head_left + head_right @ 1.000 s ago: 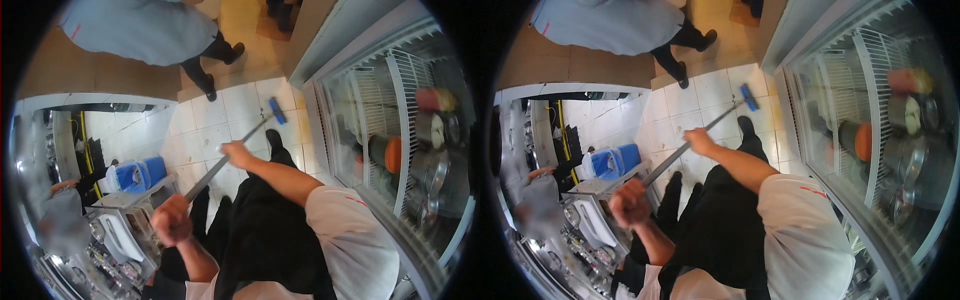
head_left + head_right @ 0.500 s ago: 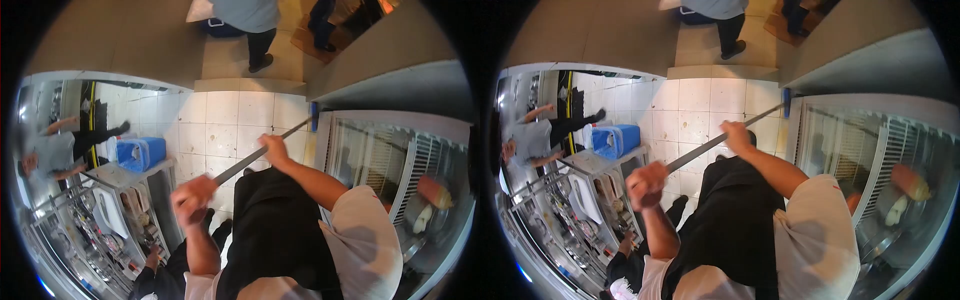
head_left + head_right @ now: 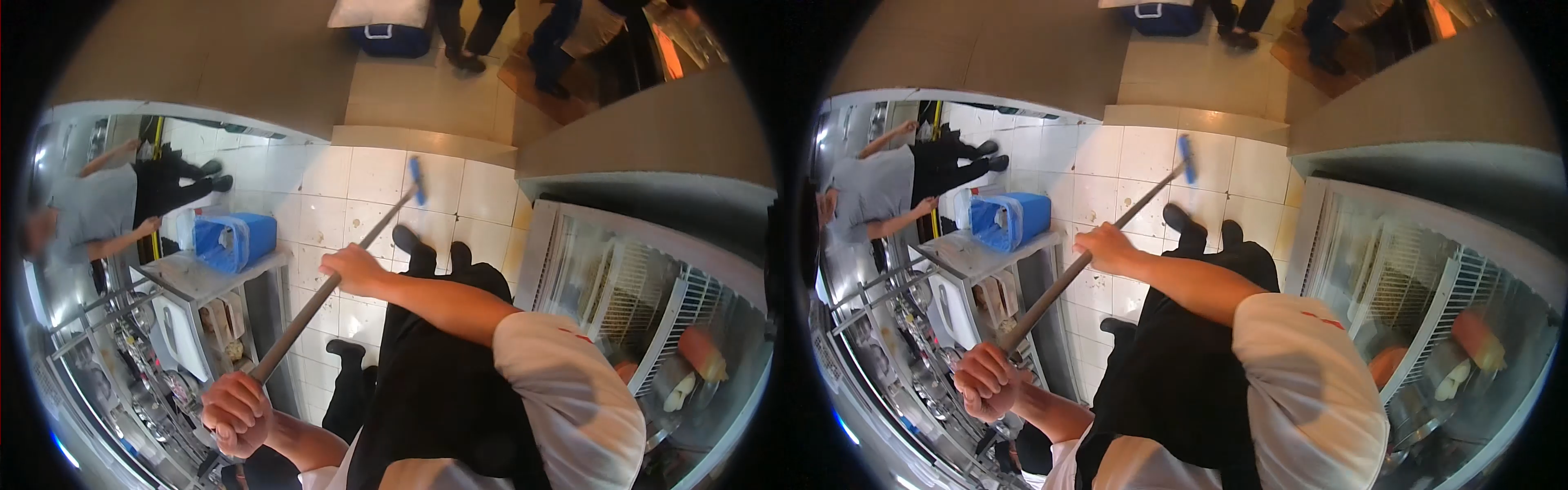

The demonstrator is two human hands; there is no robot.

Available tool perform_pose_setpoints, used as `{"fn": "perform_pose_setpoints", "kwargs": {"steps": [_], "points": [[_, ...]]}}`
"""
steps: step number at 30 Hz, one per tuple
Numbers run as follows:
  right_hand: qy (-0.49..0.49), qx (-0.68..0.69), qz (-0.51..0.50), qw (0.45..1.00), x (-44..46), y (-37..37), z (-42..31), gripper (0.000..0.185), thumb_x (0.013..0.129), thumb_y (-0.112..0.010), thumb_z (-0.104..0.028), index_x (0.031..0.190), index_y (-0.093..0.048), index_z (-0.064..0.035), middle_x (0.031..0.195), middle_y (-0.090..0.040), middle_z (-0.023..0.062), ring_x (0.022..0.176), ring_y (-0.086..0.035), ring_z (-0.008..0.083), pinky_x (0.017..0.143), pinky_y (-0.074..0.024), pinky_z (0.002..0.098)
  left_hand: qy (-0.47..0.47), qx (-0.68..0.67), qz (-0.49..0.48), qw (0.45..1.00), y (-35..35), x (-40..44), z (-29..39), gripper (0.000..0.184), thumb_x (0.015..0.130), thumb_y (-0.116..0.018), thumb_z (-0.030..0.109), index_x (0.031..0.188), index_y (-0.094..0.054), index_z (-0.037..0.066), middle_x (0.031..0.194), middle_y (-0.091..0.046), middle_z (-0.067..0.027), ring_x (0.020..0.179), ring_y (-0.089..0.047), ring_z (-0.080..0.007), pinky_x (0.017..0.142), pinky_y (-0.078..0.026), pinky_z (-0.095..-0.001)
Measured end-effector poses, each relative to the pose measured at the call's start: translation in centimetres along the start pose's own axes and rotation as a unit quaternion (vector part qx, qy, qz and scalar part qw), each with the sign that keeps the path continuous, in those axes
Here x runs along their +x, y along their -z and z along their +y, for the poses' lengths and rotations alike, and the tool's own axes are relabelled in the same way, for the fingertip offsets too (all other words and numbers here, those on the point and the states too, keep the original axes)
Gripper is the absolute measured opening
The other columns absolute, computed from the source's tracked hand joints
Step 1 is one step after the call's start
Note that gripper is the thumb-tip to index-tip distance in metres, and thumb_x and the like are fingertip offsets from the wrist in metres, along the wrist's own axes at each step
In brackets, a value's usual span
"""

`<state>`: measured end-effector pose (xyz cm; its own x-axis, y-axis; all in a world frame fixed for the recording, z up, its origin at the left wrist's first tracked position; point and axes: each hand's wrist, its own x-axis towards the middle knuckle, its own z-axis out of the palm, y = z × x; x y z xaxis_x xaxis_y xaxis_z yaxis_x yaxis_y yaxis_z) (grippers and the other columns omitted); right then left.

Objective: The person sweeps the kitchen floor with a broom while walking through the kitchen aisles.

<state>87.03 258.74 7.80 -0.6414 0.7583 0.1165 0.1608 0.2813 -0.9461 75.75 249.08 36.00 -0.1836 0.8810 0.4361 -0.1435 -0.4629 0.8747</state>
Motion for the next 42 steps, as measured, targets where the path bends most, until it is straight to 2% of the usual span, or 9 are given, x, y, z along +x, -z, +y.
{"fn": "perform_pose_setpoints", "kwargs": {"steps": [2,7,11,16,21,25,28,36,42], "points": [[0.005,-0.038,0.01,0.999,-1.1,0.1,2.7,0.024,0.07,-0.065,0.0,0.092,-0.064,-0.0104,0.081,-0.07,0.0093,0.08,-0.066,0.0328,0.076,-0.0452,0.0466,0.002,0.004,0.044,0.999,1.7,-0.9,-1.3,0.031,0.084,-0.056,0.015,0.058,-0.04,0.011,0.052,-0.043,-0.0013,0.043,-0.036,-0.0143,0.045,-0.031,-0.0315],[-0.081,-0.079,0.084,0.99,-0.7,3.3,10.6,0.009,0.081,-0.065,-0.008,0.076,-0.058,-0.0046,0.067,-0.059,0.0183,0.066,-0.061,0.0396,0.061,-0.0476,0.0466,0.098,-0.019,0.137,0.986,2.2,-0.5,-11.9,0.032,0.092,-0.047,0.025,0.064,-0.042,0.009,0.057,-0.043,-0.005,0.048,-0.037,-0.0182,0.05,-0.033,-0.0384],[-0.069,0.021,0.03,0.997,5.3,-4.5,8.1,0.011,0.086,-0.063,-0.009,0.078,-0.056,-0.0044,0.069,-0.056,0.0225,0.068,-0.059,0.0417,0.061,-0.0452,0.0475,0.053,0.016,0.088,0.995,8.2,2.9,-8.1,0.039,0.095,-0.045,0.022,0.058,-0.034,0.013,0.049,-0.037,-0.0016,0.044,-0.032,-0.0154,0.047,-0.026,-0.0344],[0.016,0.091,-0.006,0.996,15.0,-10.2,2.1,0.014,0.09,-0.062,-0.016,0.081,-0.057,-0.006,0.072,-0.059,0.021,0.074,-0.06,0.0423,0.065,-0.0455,0.0503,0.008,0.121,0.05,0.991,11.1,8.1,-2.8,0.039,0.093,-0.049,0.02,0.057,-0.037,0.013,0.046,-0.039,0.0003,0.038,-0.037,-0.0141,0.042,-0.034,-0.0313],[0.008,-0.019,-0.116,0.993,15.3,-5.7,-1.3,0.006,0.084,-0.066,-0.016,0.086,-0.064,-0.0111,0.074,-0.066,0.0148,0.075,-0.065,0.0379,0.068,-0.0496,0.0491,-0.034,0.064,0.05,0.996,11.4,10.0,-0.6,0.04,0.091,-0.051,0.021,0.055,-0.036,0.014,0.043,-0.037,0.0027,0.035,-0.038,-0.01,0.038,-0.033,-0.0258],[-0.031,-0.024,-0.049,0.998,12.4,1.2,2.9,0.008,0.079,-0.068,-0.012,0.084,-0.064,-0.008,0.07,-0.065,0.0171,0.07,-0.066,0.0392,0.066,-0.0521,0.0499,0.002,-0.016,0.098,0.995,10.8,9.5,-5.7,0.04,0.091,-0.05,0.022,0.054,-0.036,0.016,0.038,-0.028,0.0073,0.029,-0.027,-0.0088,0.034,-0.022,-0.0256],[-0.061,-0.093,-0.076,0.991,11.0,2.6,8.7,0.012,0.088,-0.064,-0.017,0.082,-0.059,-0.0083,0.072,-0.063,0.0174,0.072,-0.063,0.0408,0.064,-0.0491,0.0502,0.069,-0.01,0.167,0.984,8.1,8.1,-10.7,0.042,0.093,-0.048,0.023,0.055,-0.037,0.009,0.05,-0.042,-0.0066,0.044,-0.039,-0.0187,0.052,-0.038,-0.0399],[0.058,0.116,-0.271,0.954,10.5,-1.7,3.4,0.013,0.09,-0.062,-0.02,0.086,-0.064,-0.0073,0.074,-0.065,0.0196,0.074,-0.064,0.0419,0.065,-0.0491,0.0489,0.008,0.2,0.16,0.967,-1.0,6.9,-3.2,0.045,0.096,-0.053,0.023,0.054,-0.04,0.01,0.044,-0.042,-0.0017,0.036,-0.042,-0.0152,0.041,-0.04,-0.0317],[0.071,0.151,-0.453,0.876,6.0,0.1,-2.3,0.012,0.077,-0.065,-0.015,0.087,-0.068,-0.0103,0.079,-0.07,0.0147,0.08,-0.067,0.0368,0.073,-0.0525,0.0452,-0.01,0.186,0.176,0.967,-5.4,3.5,3.3,0.039,0.092,-0.057,0.02,0.056,-0.043,0.011,0.045,-0.047,-0.0002,0.035,-0.044,-0.0121,0.038,-0.043,-0.028]]}}
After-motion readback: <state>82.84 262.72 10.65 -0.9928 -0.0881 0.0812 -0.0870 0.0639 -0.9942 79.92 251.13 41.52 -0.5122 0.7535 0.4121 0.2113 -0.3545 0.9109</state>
